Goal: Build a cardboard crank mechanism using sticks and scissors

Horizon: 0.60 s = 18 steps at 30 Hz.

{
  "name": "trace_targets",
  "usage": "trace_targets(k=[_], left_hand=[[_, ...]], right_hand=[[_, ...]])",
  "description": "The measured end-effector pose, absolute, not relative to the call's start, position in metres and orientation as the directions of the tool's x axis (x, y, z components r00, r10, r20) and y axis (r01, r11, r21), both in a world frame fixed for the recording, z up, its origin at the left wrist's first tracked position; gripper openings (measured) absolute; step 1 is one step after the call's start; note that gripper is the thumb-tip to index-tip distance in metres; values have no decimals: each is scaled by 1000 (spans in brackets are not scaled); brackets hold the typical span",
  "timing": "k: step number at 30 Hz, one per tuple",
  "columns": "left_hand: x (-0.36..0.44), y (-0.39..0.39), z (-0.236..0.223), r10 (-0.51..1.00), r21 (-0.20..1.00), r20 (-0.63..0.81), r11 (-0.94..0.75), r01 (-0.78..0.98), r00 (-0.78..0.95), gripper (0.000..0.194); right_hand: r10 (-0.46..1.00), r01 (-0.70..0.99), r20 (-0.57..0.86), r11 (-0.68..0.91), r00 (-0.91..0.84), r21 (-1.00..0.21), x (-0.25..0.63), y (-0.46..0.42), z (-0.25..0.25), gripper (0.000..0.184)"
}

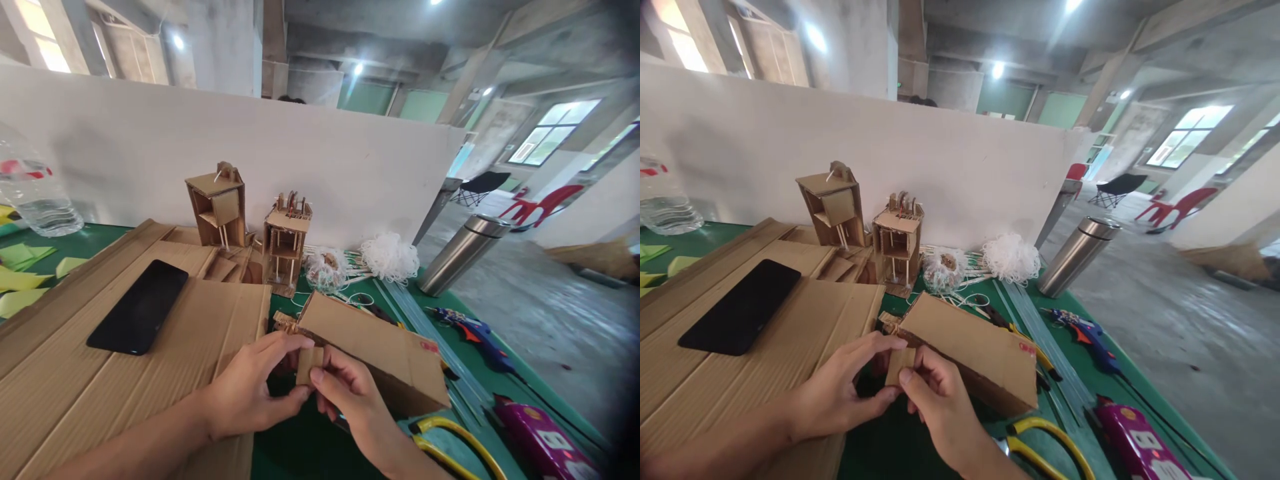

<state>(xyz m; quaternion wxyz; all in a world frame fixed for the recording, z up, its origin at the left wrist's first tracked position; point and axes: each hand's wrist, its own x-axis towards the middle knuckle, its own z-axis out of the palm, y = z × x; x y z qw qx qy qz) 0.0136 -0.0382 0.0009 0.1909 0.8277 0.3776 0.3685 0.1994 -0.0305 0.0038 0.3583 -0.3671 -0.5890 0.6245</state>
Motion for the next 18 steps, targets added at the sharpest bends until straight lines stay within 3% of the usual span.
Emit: trace_targets(k=[4,9,18], left_hand=[[13,-39,1,755,568,450,-654,501,477,47],[12,-40,2,762,569,446,-647,508,470,49],[13,-39,0,844,619,357,-534,576,399,44]], right_hand=[[861,-1,-99,-115,-499,-993,206,-27,-1,50],[845,-41,-69,-107,-530,-993,208,-25,-6,48],[867,-46,63,47,-495,-998,211,-14,-3,45]])
